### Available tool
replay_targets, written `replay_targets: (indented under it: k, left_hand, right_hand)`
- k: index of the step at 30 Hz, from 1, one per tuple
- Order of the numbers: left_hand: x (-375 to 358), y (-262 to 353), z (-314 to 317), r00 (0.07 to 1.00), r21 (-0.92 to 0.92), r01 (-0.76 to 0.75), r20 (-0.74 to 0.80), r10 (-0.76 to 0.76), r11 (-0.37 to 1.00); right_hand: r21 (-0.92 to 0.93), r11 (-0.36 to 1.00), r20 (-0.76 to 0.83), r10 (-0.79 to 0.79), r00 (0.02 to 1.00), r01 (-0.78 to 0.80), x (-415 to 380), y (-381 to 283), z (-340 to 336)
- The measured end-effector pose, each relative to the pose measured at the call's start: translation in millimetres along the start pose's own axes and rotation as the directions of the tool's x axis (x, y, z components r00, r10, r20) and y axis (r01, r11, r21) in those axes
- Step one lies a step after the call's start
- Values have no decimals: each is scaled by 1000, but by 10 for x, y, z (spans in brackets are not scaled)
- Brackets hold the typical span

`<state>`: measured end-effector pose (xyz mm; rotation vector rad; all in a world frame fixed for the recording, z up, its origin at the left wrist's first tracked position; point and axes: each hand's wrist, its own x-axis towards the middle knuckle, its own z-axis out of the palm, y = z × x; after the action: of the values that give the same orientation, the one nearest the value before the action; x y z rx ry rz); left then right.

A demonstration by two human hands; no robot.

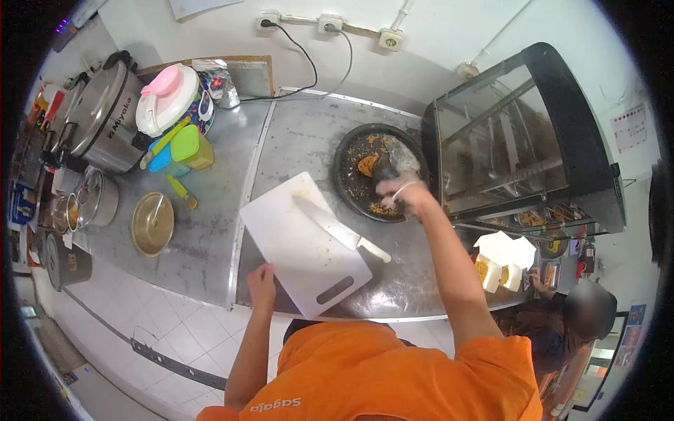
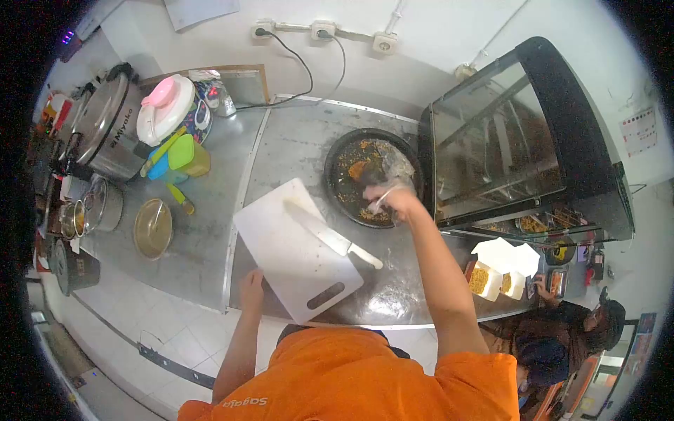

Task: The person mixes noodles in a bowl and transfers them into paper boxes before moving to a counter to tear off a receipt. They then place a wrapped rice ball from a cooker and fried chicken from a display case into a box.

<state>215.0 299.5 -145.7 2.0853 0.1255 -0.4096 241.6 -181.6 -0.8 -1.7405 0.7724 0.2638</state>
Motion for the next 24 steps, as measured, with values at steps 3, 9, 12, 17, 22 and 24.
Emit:
replay_targets:
  k: [3,9,12,17,22,24]
  left_hand:
    - [-53,447,-148,988,30,-31,-148,35,999]
    - [-188,101,-385,971,-168,-82,-235,41,982]
    - [-372,223,-573,966,-29,-148,-218,138,989]
    - [-585,-23,-724,975,-121,-19,-222,-9,992]
    - [-698,-93,-864,967,36,-41,-250,49,999]
    - [-723,-190,-884,958,13,-48,-281,50,999]
  right_hand:
    - [225,949,-285,-154,946,222,-328,-530,40]
    - [-747,662,-314,-282,907,-54,317,-130,565]
    - [-808,581,-198,-417,887,93,522,-307,271]
    - [-695,704,-402,-213,891,-145,245,-303,649]
    - [-813,579,-356,-578,734,62,641,-105,215]
    - [-691,721,-427,-468,774,54,395,-395,349]
